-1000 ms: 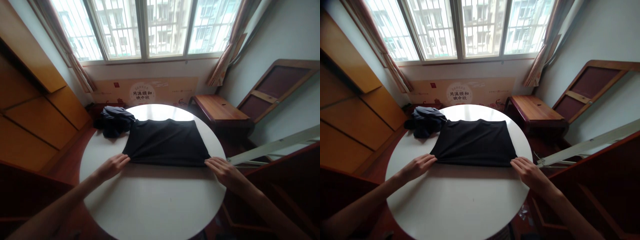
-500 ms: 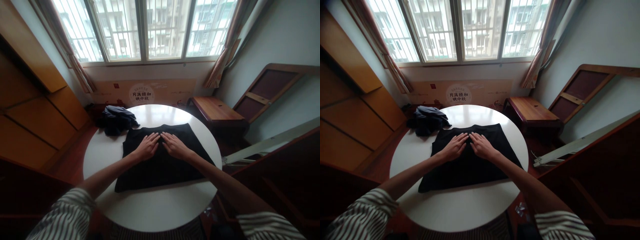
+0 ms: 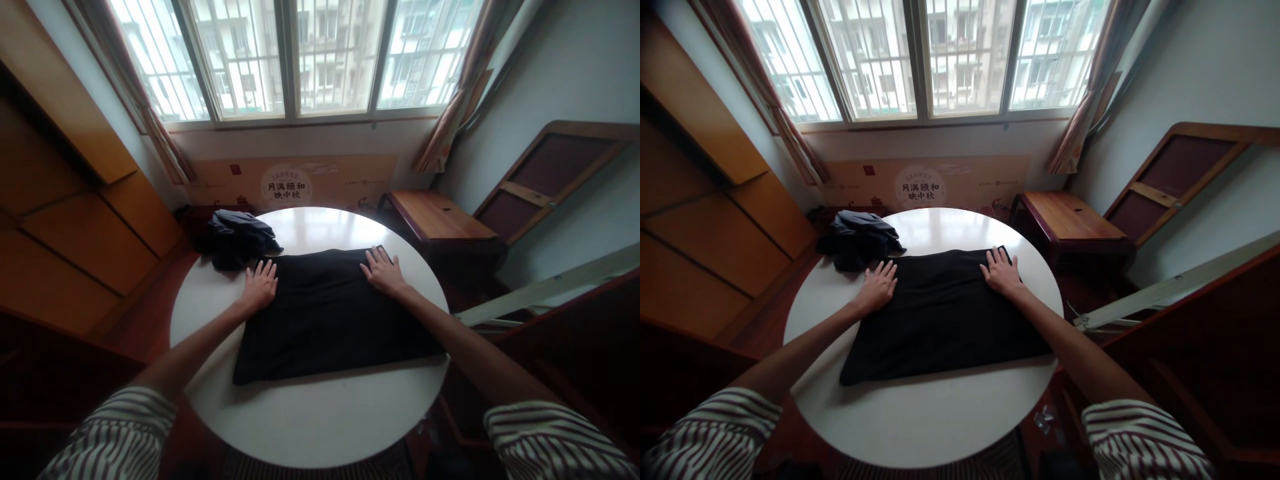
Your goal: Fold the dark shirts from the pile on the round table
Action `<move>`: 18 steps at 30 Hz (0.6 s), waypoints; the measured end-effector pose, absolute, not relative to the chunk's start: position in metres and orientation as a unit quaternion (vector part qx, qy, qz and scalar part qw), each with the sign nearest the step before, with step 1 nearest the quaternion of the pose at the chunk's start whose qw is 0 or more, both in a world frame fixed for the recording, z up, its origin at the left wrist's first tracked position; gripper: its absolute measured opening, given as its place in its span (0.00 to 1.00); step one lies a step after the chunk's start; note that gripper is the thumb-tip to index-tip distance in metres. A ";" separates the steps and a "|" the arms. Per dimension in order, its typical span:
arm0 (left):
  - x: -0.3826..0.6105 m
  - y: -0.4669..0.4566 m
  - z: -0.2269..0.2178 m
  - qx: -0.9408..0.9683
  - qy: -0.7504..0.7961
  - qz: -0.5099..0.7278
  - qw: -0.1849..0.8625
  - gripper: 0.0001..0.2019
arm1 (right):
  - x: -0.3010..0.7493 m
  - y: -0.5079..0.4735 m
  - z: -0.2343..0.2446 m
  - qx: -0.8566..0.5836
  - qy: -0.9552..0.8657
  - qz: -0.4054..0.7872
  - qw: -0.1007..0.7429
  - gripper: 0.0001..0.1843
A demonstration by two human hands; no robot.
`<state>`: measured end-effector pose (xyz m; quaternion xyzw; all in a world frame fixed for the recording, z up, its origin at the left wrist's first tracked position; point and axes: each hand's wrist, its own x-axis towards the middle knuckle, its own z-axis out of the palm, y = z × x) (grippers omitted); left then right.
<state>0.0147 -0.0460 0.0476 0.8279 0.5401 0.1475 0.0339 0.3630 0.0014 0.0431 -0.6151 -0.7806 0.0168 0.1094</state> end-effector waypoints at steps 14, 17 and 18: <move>0.005 -0.189 0.028 0.934 0.350 0.037 0.062 0.33 | 0.346 -0.205 0.029 -0.346 -0.928 0.104 0.087 0.45; 0.005 -0.184 0.043 0.932 0.343 0.059 0.101 0.23 | 0.350 -0.218 0.038 -0.327 -0.934 0.117 0.080 0.40; 0.008 -0.175 0.049 0.927 0.348 0.079 0.121 0.20 | 0.348 -0.219 0.039 -0.323 -0.935 0.115 0.091 0.36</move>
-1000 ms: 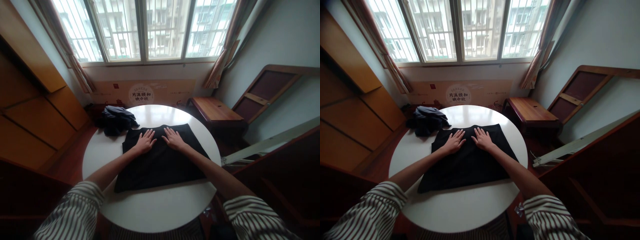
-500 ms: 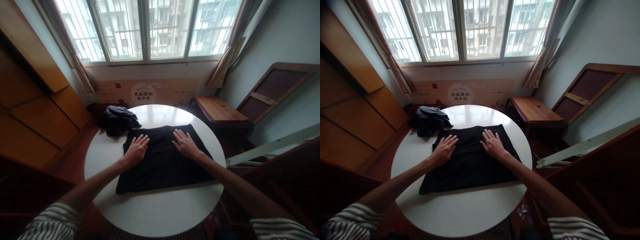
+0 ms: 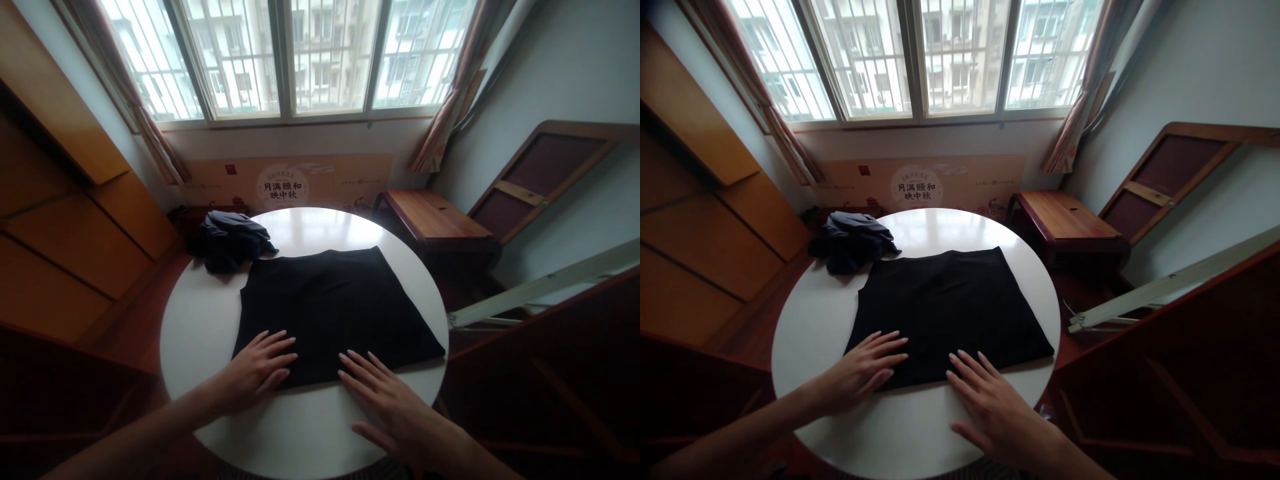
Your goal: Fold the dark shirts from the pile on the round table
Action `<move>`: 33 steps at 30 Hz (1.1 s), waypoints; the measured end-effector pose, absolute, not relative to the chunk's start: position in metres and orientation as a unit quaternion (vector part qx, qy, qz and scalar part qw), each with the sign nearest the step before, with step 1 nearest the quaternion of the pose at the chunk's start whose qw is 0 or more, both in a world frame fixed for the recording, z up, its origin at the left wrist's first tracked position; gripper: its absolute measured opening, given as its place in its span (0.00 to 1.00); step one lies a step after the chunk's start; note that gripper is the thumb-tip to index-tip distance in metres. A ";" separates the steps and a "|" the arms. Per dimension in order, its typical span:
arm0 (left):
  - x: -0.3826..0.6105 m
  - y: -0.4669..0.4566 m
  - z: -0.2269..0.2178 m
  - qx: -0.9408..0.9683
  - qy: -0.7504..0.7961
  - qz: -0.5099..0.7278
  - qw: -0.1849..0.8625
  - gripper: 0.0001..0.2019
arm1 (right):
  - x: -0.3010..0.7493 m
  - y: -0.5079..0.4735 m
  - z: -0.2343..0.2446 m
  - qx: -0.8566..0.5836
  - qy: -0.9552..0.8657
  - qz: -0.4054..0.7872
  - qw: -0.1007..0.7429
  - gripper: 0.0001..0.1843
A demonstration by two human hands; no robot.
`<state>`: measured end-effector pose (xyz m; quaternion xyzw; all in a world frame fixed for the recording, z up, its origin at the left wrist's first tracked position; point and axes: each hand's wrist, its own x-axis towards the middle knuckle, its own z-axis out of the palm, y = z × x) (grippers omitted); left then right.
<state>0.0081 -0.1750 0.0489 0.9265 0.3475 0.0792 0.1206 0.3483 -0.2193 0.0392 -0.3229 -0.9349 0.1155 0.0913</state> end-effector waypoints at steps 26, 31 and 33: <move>0.117 0.114 0.054 0.835 0.488 0.062 0.247 0.27 | 0.300 -0.197 0.023 -0.224 -0.963 -0.075 0.127 0.15; 0.116 0.110 0.051 0.835 0.499 0.082 0.217 0.22 | 0.300 -0.209 0.013 -0.207 -0.961 -0.101 0.155 0.15; 0.120 0.103 0.056 0.835 0.508 0.093 0.189 0.19 | 0.301 -0.210 0.018 -0.223 -0.960 -0.057 0.159 0.15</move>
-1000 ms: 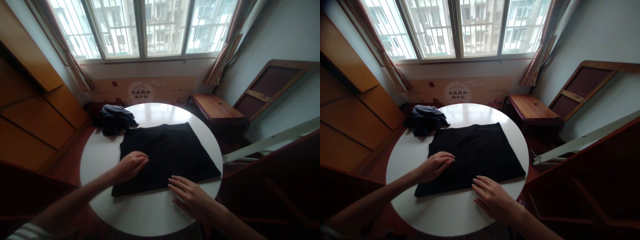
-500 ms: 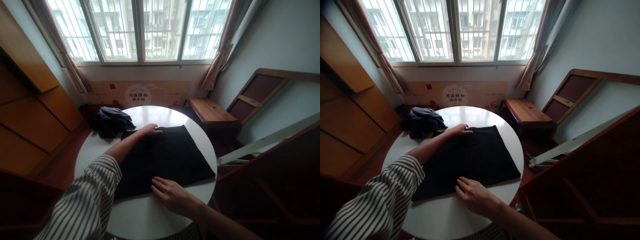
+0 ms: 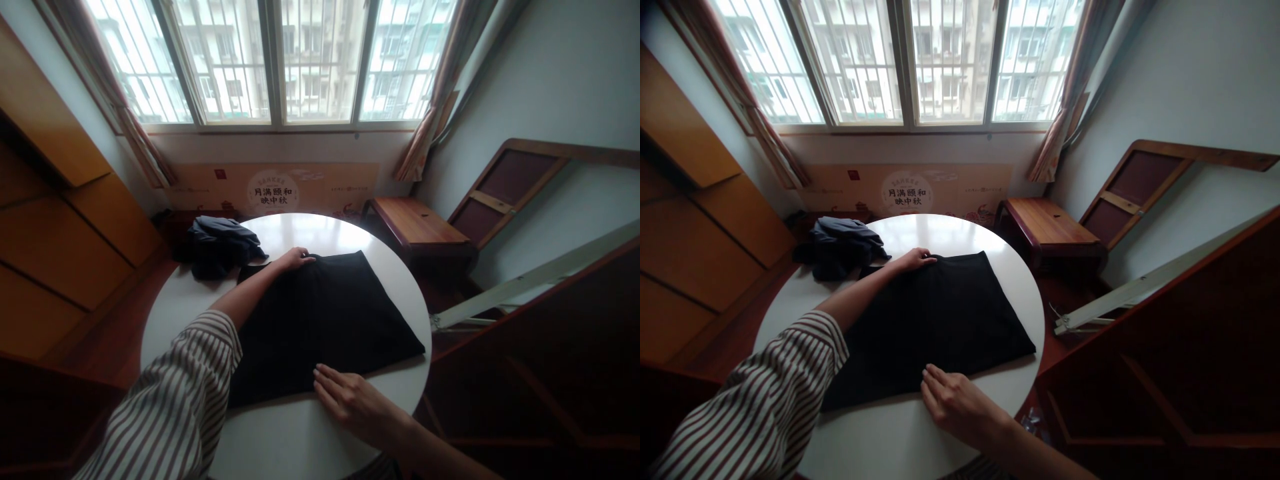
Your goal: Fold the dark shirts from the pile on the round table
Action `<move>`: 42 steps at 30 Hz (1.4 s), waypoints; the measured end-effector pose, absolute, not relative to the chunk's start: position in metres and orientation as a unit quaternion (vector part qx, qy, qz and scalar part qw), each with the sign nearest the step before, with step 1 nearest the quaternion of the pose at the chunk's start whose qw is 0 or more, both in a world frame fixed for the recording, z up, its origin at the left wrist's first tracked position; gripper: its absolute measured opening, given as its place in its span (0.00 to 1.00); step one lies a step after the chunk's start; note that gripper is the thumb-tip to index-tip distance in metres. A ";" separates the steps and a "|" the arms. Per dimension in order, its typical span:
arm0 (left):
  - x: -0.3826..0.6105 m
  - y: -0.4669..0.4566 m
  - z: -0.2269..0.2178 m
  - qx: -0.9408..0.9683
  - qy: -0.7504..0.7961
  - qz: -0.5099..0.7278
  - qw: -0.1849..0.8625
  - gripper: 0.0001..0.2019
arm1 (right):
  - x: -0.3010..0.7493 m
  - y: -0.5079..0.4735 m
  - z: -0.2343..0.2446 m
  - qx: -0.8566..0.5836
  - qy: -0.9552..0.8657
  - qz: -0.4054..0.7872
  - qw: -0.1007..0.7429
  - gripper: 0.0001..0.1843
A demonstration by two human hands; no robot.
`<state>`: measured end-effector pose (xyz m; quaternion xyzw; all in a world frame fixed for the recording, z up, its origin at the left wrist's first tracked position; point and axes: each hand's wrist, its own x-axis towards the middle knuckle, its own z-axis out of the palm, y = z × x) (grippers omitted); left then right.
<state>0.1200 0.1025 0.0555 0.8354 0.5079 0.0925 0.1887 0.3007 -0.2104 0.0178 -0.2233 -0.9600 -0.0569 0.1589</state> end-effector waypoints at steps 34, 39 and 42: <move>-0.023 -0.224 0.024 0.666 0.696 0.217 0.158 0.17 | 0.121 0.022 0.027 -0.329 -0.942 0.067 0.031 0.34; -0.029 -0.222 0.035 0.676 0.711 0.158 0.108 0.17 | 0.114 0.027 0.038 -0.345 -0.936 0.063 0.027 0.32; -0.024 -0.207 0.044 0.724 0.668 0.171 0.018 0.16 | 0.122 0.009 0.046 -0.331 -0.940 0.064 0.047 0.30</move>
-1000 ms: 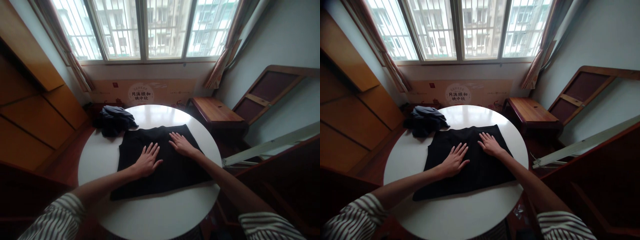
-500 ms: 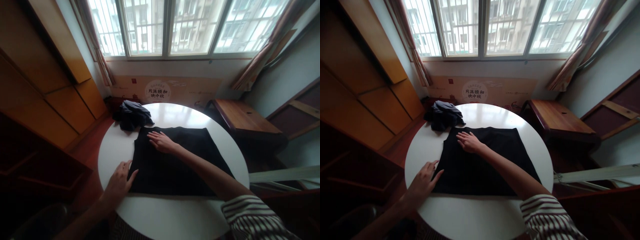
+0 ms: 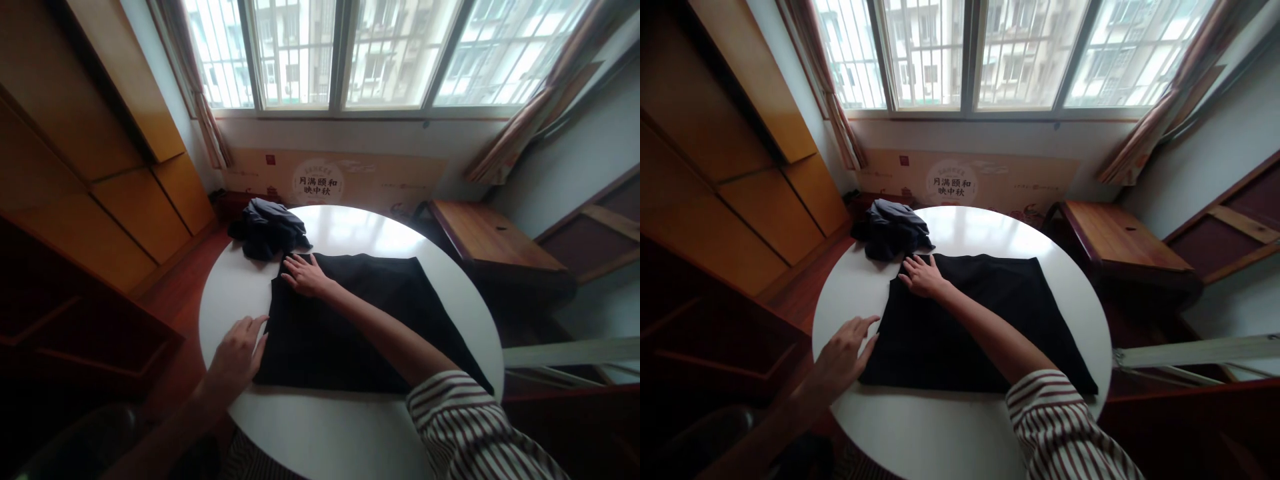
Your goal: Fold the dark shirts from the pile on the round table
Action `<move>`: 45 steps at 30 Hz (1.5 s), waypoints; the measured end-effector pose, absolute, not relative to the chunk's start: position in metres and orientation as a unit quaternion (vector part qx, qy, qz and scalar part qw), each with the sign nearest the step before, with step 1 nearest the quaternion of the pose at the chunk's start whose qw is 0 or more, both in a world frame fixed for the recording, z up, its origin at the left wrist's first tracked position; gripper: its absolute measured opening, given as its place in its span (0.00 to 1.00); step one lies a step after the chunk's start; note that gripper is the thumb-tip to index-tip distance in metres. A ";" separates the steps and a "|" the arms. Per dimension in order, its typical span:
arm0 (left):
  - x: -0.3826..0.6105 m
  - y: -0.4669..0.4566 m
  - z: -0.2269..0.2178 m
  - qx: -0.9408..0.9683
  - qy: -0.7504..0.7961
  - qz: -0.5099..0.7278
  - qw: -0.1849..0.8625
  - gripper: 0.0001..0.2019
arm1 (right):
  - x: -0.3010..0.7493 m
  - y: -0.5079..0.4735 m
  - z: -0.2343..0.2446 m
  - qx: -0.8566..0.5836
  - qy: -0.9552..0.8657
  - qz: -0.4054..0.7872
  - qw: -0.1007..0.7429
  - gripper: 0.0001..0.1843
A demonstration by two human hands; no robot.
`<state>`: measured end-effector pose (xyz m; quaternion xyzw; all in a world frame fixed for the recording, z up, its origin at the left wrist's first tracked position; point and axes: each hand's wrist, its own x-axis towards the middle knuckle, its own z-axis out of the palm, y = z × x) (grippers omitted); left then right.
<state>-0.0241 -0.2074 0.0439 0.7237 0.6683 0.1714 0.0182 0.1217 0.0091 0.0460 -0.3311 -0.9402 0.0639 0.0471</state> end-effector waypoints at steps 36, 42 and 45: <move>0.217 -0.148 0.017 0.963 0.051 0.092 -0.248 0.16 | 0.371 0.050 0.025 -0.613 -0.784 0.095 -0.007 0.35; 0.210 -0.140 0.030 0.980 0.038 0.098 -0.171 0.14 | 0.364 0.053 0.030 -0.609 -0.788 0.087 -0.008 0.37; 0.206 -0.117 0.041 0.988 0.084 0.116 -0.054 0.19 | 0.354 0.040 0.032 -0.592 -0.803 0.073 0.008 0.36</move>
